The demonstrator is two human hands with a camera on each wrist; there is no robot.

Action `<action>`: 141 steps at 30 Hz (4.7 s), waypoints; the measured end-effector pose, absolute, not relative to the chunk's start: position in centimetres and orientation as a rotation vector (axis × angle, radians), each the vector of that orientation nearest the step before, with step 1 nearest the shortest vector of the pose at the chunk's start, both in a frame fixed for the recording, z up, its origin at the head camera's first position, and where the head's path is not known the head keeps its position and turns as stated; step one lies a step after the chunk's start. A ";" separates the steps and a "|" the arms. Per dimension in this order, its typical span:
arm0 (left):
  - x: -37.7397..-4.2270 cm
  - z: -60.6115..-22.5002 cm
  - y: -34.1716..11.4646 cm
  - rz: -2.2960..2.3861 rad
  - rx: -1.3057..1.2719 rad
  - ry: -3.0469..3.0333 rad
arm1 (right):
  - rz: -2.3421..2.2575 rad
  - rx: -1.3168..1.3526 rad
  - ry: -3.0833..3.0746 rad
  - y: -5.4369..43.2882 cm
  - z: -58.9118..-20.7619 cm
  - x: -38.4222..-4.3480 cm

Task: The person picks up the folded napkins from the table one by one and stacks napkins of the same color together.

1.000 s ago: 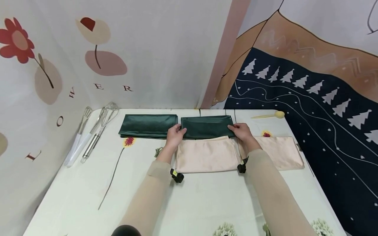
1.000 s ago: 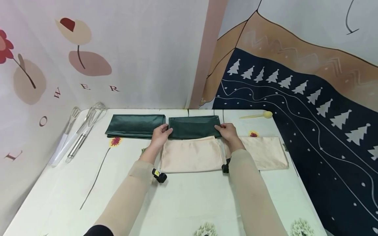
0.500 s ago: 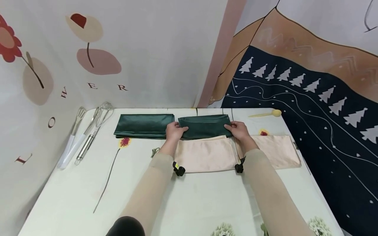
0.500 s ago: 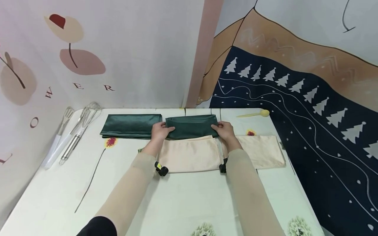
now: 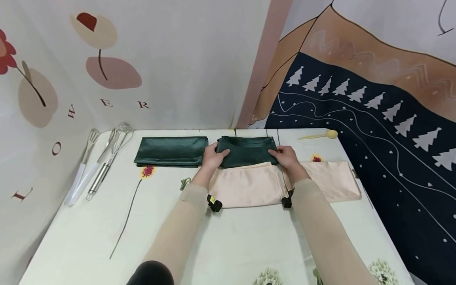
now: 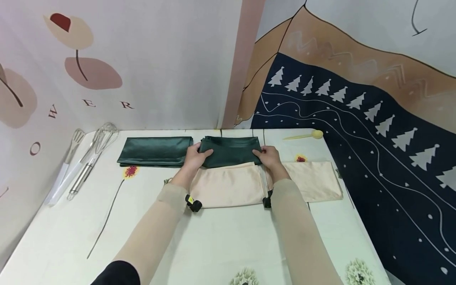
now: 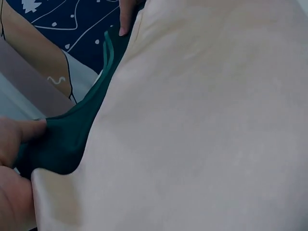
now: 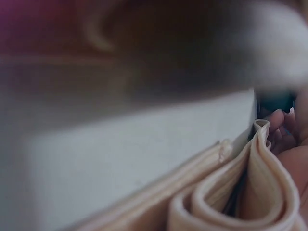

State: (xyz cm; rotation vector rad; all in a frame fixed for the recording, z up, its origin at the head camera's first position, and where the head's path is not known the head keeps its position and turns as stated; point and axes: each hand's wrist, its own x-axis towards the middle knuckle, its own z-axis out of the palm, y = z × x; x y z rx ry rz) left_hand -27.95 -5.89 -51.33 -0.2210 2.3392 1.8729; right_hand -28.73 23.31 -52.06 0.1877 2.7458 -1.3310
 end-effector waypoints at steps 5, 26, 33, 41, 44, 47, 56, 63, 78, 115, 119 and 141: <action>-27.9 -51.3 -6.3 1.913 -0.212 2.254 | -1.405 0.169 2.734 23.0 -52.0 -28.9; -27.9 -52.6 -7.9 1.979 -0.124 2.124 | -1.386 0.575 2.386 22.2 -49.6 -29.7; -27.8 -52.8 -8.0 1.966 -0.141 2.172 | -1.488 0.282 2.533 22.6 -51.0 -29.6; -27.6 -53.4 -8.3 1.963 -0.149 2.200 | -1.496 0.208 2.646 22.9 -52.3 -29.5; -27.6 -53.3 -8.2 1.978 -0.161 2.181 | -1.498 0.216 2.618 22.9 -52.4 -29.4; -27.6 -53.1 -8.1 1.976 -0.174 2.184 | -1.505 0.211 2.620 22.9 -52.4 -29.3; -27.9 -52.3 -7.6 2.044 -0.203 2.167 | -1.692 0.211 2.567 22.8 -52.1 -29.2; -28.2 -51.6 -7.3 2.063 -0.226 2.150 | -1.782 0.234 2.516 22.9 -51.9 -29.1; -28.5 -50.1 -7.3 2.084 -0.220 2.134 | -1.804 0.250 2.577 22.9 -50.5 -29.0; -28.4 -46.4 -8.1 2.146 -0.250 2.124 | -2.000 0.206 2.490 22.3 -46.8 -28.4; -28.6 -45.9 -8.2 2.159 -0.235 2.139 | -2.006 0.197 2.497 22.3 -46.4 -28.5; -28.6 -45.5 -10.3 2.132 -0.306 2.203 | -2.012 0.195 2.485 20.1 -46.5 -29.1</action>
